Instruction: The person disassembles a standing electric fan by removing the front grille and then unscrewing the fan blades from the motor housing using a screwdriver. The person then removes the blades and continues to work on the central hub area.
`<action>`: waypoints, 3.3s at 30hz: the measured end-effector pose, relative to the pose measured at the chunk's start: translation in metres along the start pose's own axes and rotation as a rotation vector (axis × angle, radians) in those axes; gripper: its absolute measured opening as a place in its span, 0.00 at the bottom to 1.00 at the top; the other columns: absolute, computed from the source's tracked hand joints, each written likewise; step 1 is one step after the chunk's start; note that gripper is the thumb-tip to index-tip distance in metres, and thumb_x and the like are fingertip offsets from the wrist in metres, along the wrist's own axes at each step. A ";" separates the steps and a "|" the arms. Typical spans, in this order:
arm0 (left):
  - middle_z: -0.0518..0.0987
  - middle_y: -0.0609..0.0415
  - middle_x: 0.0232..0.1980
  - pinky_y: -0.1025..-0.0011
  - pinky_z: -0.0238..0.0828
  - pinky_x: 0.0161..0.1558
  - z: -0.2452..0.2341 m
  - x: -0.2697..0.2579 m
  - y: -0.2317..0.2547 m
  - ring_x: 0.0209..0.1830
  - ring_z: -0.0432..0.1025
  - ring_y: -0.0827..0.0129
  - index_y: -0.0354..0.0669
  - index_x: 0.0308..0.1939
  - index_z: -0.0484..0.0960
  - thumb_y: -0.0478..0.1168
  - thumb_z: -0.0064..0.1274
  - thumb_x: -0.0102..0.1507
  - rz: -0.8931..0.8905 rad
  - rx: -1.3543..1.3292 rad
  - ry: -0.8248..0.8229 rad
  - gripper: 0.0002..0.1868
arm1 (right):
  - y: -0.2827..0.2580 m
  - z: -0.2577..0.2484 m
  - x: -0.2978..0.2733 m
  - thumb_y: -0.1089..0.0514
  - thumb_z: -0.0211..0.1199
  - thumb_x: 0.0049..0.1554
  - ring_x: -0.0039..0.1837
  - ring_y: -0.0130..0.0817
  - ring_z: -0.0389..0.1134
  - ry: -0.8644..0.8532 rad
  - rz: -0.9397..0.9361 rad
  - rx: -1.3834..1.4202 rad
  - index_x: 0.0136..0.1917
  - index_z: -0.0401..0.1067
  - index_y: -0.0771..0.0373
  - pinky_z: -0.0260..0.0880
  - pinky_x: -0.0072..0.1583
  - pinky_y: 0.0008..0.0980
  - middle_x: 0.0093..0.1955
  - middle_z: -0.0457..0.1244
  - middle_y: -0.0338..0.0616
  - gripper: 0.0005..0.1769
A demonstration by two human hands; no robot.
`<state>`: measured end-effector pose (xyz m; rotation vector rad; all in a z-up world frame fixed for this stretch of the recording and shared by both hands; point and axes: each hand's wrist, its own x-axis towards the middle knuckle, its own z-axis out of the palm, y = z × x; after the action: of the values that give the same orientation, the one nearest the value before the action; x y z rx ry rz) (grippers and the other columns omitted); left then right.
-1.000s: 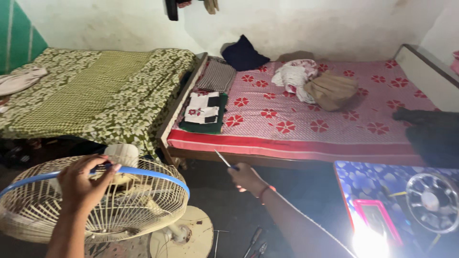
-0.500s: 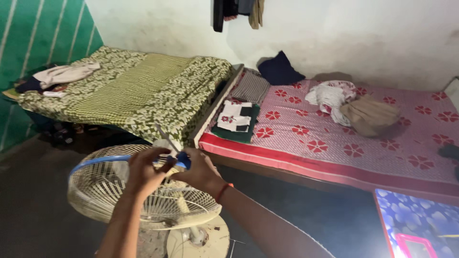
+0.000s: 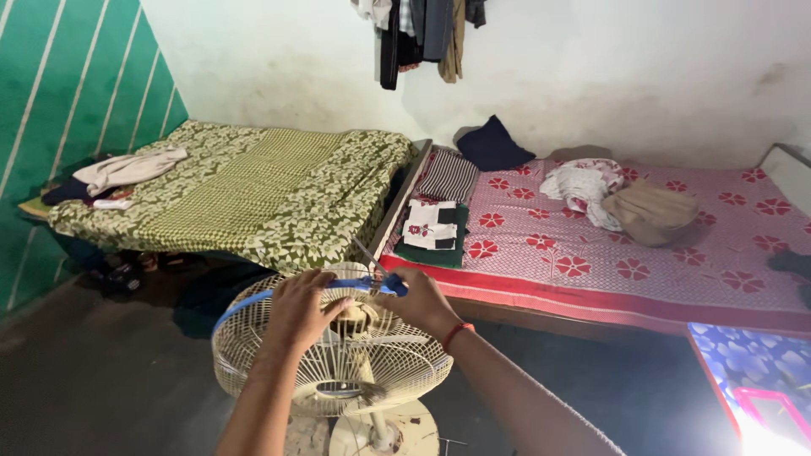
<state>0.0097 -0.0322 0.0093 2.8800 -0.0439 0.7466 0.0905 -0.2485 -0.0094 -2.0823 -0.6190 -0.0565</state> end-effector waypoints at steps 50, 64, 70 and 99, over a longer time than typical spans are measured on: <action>0.82 0.49 0.41 0.72 0.80 0.32 -0.002 0.039 0.029 0.34 0.79 0.65 0.41 0.47 0.81 0.32 0.54 0.64 -0.065 0.127 -0.405 0.08 | -0.008 -0.019 0.022 0.48 0.69 0.44 0.47 0.48 0.73 -0.180 -0.211 -0.726 0.40 0.73 0.57 0.75 0.52 0.47 0.42 0.69 0.48 0.15; 0.82 0.52 0.41 0.71 0.81 0.38 -0.019 0.036 0.032 0.38 0.79 0.66 0.46 0.48 0.81 0.35 0.57 0.62 -0.131 0.089 -0.509 0.10 | -0.002 -0.026 0.024 0.44 0.73 0.44 0.55 0.48 0.71 -0.235 -0.206 -0.612 0.47 0.75 0.57 0.72 0.57 0.47 0.49 0.70 0.47 0.22; 0.82 0.54 0.42 0.71 0.78 0.37 -0.012 0.031 0.023 0.36 0.77 0.67 0.46 0.46 0.81 0.38 0.61 0.60 -0.060 0.047 -0.339 0.11 | 0.004 -0.029 0.025 0.43 0.76 0.42 0.55 0.48 0.71 -0.240 -0.205 -0.522 0.50 0.75 0.57 0.71 0.57 0.45 0.50 0.70 0.47 0.27; 0.74 0.48 0.60 0.73 0.81 0.54 -0.020 0.018 0.012 0.53 0.77 0.60 0.40 0.48 0.82 0.34 0.59 0.63 -0.096 0.102 -0.515 0.10 | 0.032 0.004 0.003 0.46 0.69 0.53 0.58 0.46 0.72 -0.158 -0.097 -0.543 0.68 0.67 0.54 0.71 0.62 0.46 0.63 0.67 0.48 0.32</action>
<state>0.0146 -0.0406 0.0368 3.0613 0.0703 -0.0223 0.1064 -0.2584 -0.0358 -2.5951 -0.8746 -0.1276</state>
